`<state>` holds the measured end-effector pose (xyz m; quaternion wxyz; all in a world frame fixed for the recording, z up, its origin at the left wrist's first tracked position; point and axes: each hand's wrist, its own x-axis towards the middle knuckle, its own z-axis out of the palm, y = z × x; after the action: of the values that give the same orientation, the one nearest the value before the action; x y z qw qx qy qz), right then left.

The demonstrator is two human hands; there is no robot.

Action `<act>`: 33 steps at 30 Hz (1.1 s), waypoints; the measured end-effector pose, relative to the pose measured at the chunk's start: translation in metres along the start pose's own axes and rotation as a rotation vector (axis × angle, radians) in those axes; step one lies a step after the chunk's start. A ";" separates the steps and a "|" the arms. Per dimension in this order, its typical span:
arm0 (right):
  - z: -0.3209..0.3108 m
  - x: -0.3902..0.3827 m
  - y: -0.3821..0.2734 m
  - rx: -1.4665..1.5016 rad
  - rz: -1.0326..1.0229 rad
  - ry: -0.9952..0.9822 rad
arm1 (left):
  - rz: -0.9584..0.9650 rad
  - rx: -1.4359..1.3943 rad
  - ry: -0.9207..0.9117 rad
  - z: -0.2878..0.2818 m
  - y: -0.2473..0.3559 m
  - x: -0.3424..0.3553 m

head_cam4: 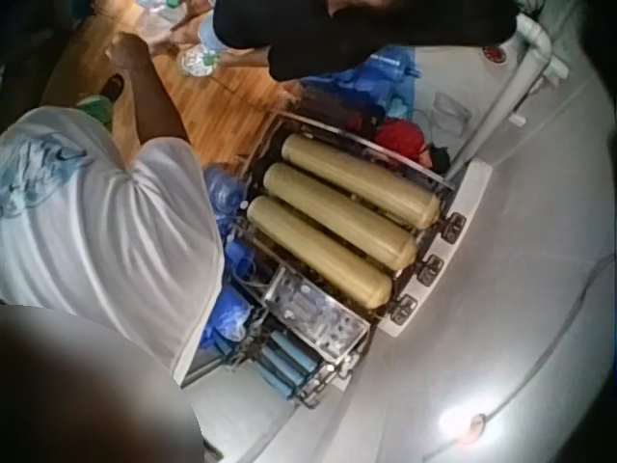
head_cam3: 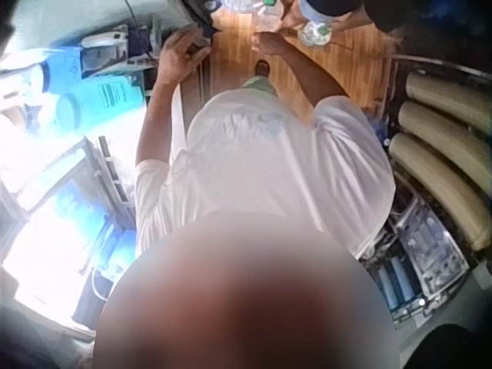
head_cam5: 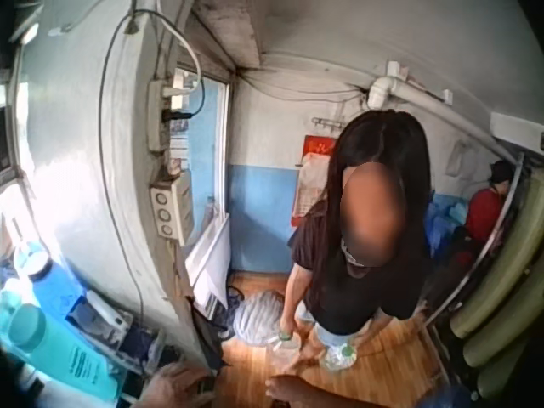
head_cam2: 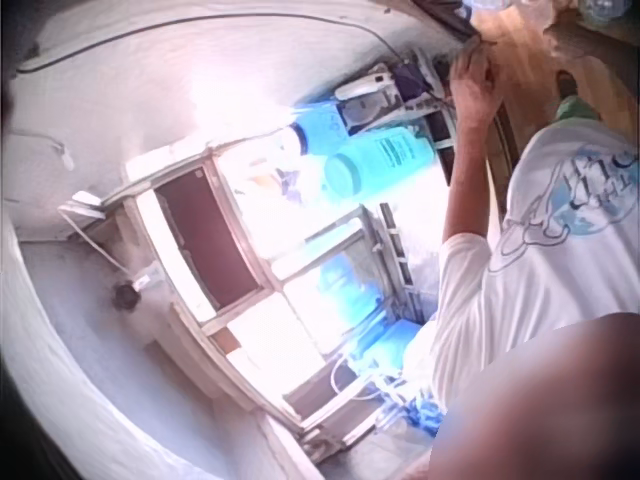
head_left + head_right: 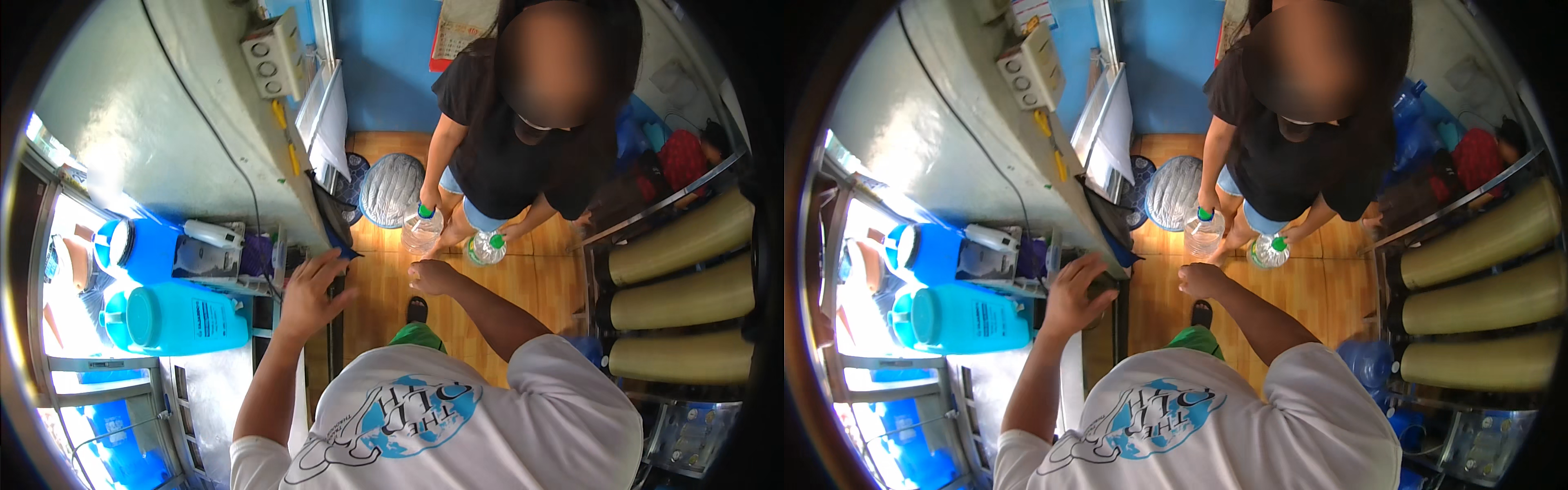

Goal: The person fills several large blue plastic water containers and smaller bottles from a tap at a service counter. They place containers under the spout, open and close caps, and hand filled containers to customers. The person also uses a handheld device to treat the water in one container.

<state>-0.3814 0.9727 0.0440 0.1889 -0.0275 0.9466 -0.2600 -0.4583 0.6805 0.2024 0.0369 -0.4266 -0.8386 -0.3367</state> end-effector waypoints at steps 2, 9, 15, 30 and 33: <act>-0.012 0.005 0.021 0.031 -0.028 0.052 | -0.013 -0.047 0.026 0.044 -0.030 0.052; -0.020 -0.075 0.118 -0.048 0.200 -0.283 | -0.679 -0.123 0.329 0.160 -0.174 0.225; -0.034 -0.190 0.194 -0.024 0.569 -0.341 | -0.852 -0.311 0.302 0.208 -0.378 0.252; -0.039 -0.274 0.204 0.255 0.981 -0.369 | -1.030 0.729 -0.073 0.261 -0.473 0.239; -0.086 -0.203 0.173 0.239 0.825 -0.312 | -0.907 0.602 0.130 0.286 -0.436 0.242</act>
<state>-0.2175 1.1934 0.0946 0.4188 0.3349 0.8021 -0.2630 -0.8702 0.8391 -0.1660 0.0601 0.0286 -0.9937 -0.0896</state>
